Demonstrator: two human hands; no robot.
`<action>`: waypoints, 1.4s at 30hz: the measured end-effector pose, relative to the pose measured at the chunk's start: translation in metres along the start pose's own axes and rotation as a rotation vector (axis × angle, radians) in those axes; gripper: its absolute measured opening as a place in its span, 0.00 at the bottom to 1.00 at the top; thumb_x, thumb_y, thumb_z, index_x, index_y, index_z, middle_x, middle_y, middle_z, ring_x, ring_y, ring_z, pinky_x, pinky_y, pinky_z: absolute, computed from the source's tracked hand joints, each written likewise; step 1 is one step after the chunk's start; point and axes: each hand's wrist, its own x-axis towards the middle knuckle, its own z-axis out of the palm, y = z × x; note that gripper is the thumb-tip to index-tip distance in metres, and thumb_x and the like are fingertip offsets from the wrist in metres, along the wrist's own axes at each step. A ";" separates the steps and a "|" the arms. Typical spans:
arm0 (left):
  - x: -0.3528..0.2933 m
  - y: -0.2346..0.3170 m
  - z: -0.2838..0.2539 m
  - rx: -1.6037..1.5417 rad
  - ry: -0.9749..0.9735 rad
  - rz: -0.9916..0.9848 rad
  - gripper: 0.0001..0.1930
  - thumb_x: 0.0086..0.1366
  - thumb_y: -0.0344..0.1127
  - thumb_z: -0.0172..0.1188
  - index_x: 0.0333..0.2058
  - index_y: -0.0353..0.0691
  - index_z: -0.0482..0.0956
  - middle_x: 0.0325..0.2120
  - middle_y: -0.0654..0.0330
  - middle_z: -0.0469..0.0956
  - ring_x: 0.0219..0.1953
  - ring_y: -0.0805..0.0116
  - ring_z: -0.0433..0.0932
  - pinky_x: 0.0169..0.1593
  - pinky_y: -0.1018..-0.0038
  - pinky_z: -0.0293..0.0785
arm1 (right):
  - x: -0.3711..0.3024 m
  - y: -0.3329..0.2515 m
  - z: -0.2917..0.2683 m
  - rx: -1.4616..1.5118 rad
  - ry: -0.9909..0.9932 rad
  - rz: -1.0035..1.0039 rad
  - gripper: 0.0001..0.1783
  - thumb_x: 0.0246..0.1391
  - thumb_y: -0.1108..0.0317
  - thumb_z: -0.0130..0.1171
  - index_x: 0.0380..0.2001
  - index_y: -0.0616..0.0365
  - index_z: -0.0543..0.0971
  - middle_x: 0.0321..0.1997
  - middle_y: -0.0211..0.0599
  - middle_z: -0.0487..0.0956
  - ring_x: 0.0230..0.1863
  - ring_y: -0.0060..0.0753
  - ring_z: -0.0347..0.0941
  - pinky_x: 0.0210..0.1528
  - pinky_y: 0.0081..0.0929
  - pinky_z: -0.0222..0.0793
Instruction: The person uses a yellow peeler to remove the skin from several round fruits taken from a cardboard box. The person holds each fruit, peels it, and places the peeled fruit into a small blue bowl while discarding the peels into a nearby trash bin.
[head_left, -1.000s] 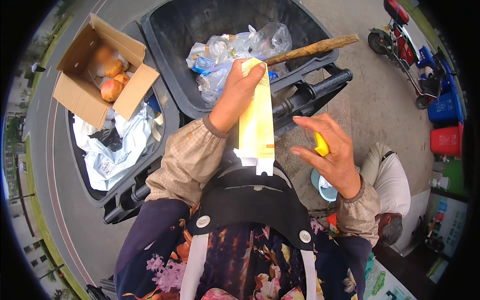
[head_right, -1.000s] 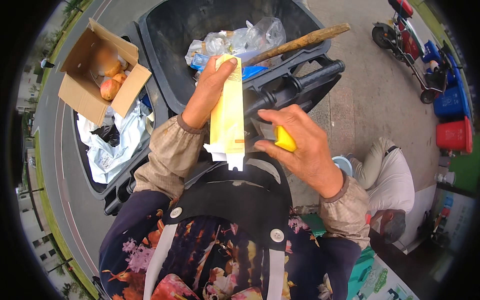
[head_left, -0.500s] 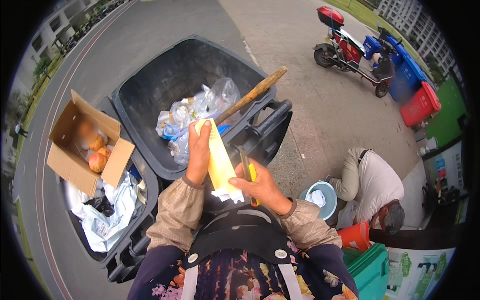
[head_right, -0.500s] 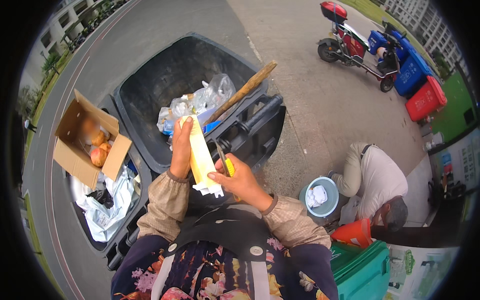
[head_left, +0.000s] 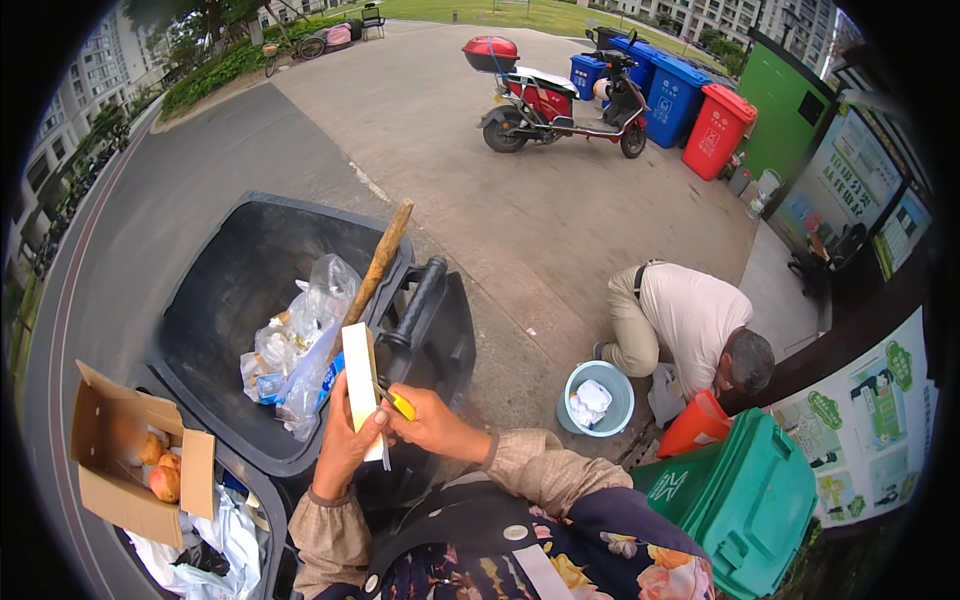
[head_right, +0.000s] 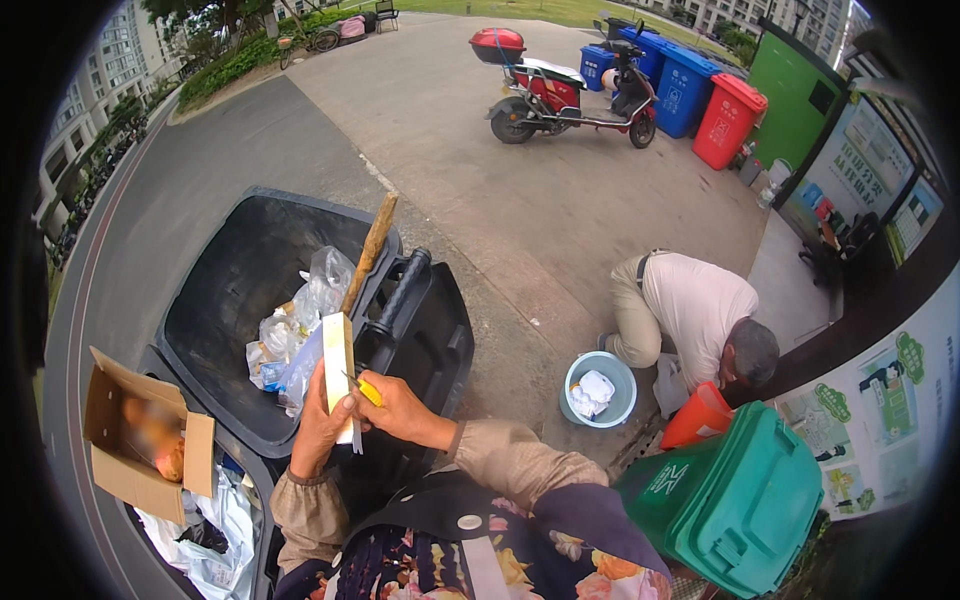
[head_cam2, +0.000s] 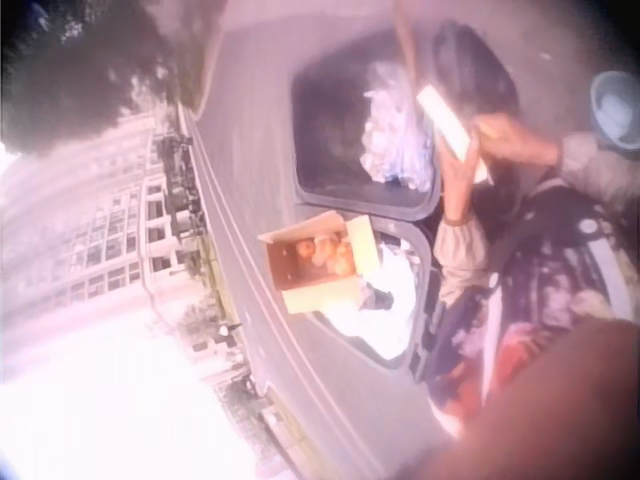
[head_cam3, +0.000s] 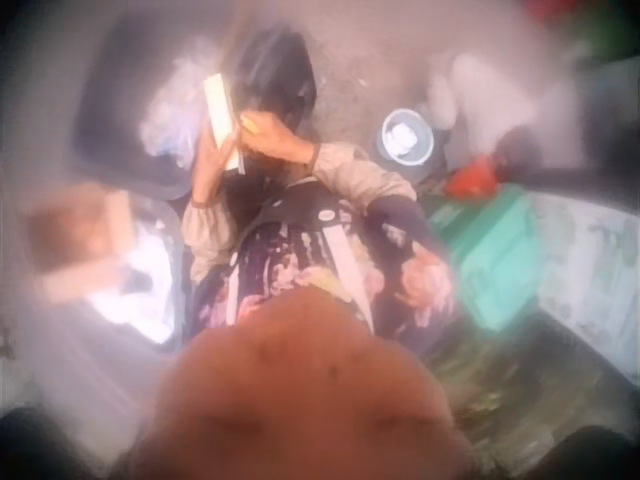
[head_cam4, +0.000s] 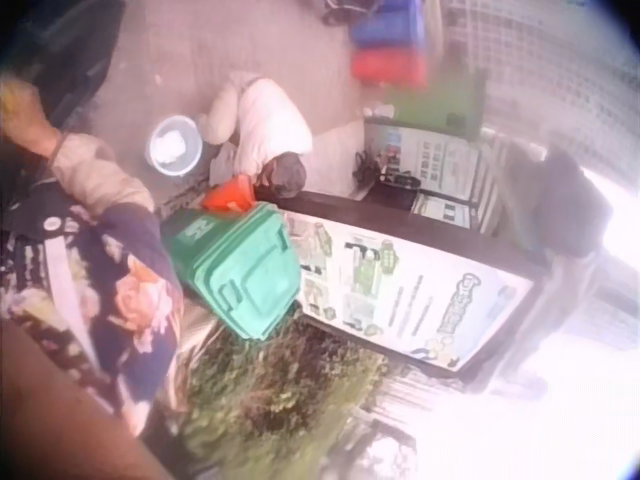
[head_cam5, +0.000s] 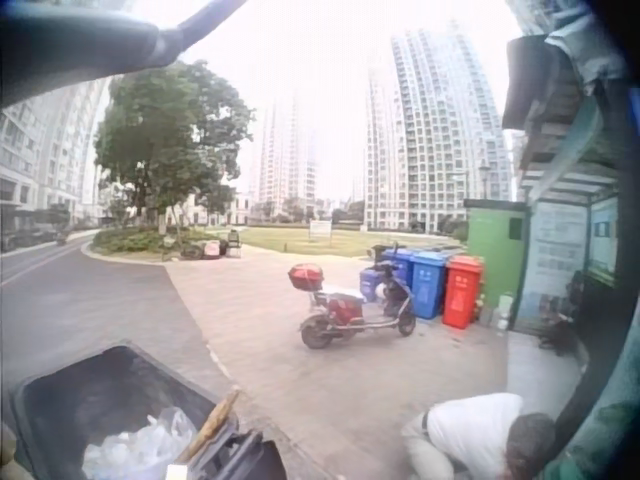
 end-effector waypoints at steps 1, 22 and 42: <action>-0.007 0.011 0.002 -0.078 -0.042 -0.092 0.35 0.56 0.35 0.64 0.58 0.35 0.54 0.44 0.55 0.69 0.44 0.69 0.72 0.48 0.75 0.69 | 0.001 0.005 0.000 0.019 -0.016 0.046 0.07 0.57 0.69 0.52 0.29 0.60 0.68 0.20 0.28 0.69 0.19 0.15 0.63 0.20 0.16 0.58; -0.055 -0.008 -0.056 -0.522 0.056 -0.101 0.29 0.60 0.37 0.59 0.56 0.35 0.57 0.39 0.54 0.72 0.30 0.70 0.76 0.30 0.77 0.75 | 0.046 0.006 0.025 0.706 -0.305 0.278 0.09 0.58 0.65 0.51 0.34 0.60 0.71 0.39 0.44 0.75 0.25 0.16 0.66 0.19 0.12 0.60; -0.161 0.003 -0.091 -0.512 0.433 -0.078 0.25 0.64 0.40 0.51 0.56 0.32 0.59 0.38 0.50 0.75 0.16 0.77 0.67 0.16 0.85 0.61 | 0.228 0.043 0.044 0.662 -0.015 0.226 0.08 0.56 0.71 0.51 0.33 0.67 0.70 0.32 0.44 0.75 0.40 0.47 0.77 0.43 0.33 0.78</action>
